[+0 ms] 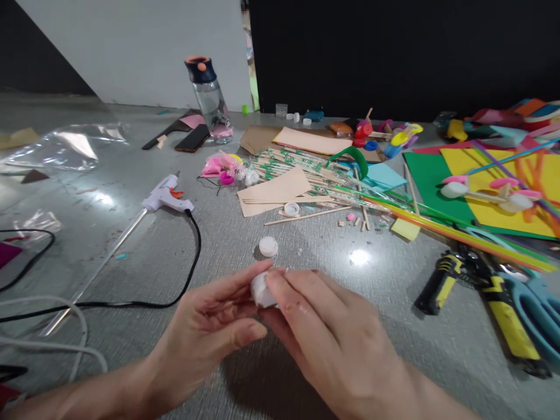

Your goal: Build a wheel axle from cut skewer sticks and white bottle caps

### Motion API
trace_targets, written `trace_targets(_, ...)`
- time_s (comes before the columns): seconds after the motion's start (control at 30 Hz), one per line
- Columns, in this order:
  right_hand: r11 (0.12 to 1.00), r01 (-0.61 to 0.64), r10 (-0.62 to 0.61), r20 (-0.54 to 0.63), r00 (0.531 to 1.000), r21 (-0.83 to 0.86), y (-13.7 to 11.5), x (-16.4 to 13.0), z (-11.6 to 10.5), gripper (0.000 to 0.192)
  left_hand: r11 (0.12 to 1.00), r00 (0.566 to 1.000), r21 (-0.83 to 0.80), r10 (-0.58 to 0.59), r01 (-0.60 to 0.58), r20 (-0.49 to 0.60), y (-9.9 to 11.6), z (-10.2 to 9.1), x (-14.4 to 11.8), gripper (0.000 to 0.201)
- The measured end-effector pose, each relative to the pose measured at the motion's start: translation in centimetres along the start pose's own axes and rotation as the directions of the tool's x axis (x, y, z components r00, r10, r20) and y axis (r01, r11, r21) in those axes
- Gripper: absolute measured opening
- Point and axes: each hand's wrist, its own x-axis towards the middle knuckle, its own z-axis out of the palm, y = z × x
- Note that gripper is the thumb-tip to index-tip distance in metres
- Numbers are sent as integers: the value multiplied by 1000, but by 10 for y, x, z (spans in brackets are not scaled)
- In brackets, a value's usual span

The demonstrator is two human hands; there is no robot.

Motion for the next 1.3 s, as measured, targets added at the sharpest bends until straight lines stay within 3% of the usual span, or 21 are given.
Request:
trace_targets(0.17, 999, 31, -31, 28, 999, 16, -1, -3, 7, 26, 998, 996, 57, 36, -31, -77, -6, 2, -1, 39)
trace_targets(0.3, 968, -135, 129, 41, 991, 212, 1, 4, 0, 26, 995, 996, 55, 90, -88, -28, 2, 2, 2, 36)
trace_targets(0.47, 813, -351, 299, 184, 936, 464, 5, 16, -7, 18, 994, 993, -59, 96, -92, 64, 6, 2, 0, 27)
trace_targets(0.77, 622, -494, 460, 227, 858, 607, -3, 14, 0, 14, 942, 996, 329, 35, -59, 79, 3, -6, -13, 44)
trace_targets(0.97, 700, -433, 403, 187, 896, 567, -6, 14, 0, 15, 919, 998, 389, 62, -70, 32, -1, -4, -17, 42)
trace_targets(1.13, 821, -347, 325, 129, 937, 453, -6, 9, 4, 5, 980, 998, 193, 46, -53, 38, -2, 1, -10, 37)
trace_targets(1.3, 959, -187, 187, 21, 982, 214, -4, 2, 8, 6, 983, 992, 184, -6, 29, -124, 0, 0, -4, 36)
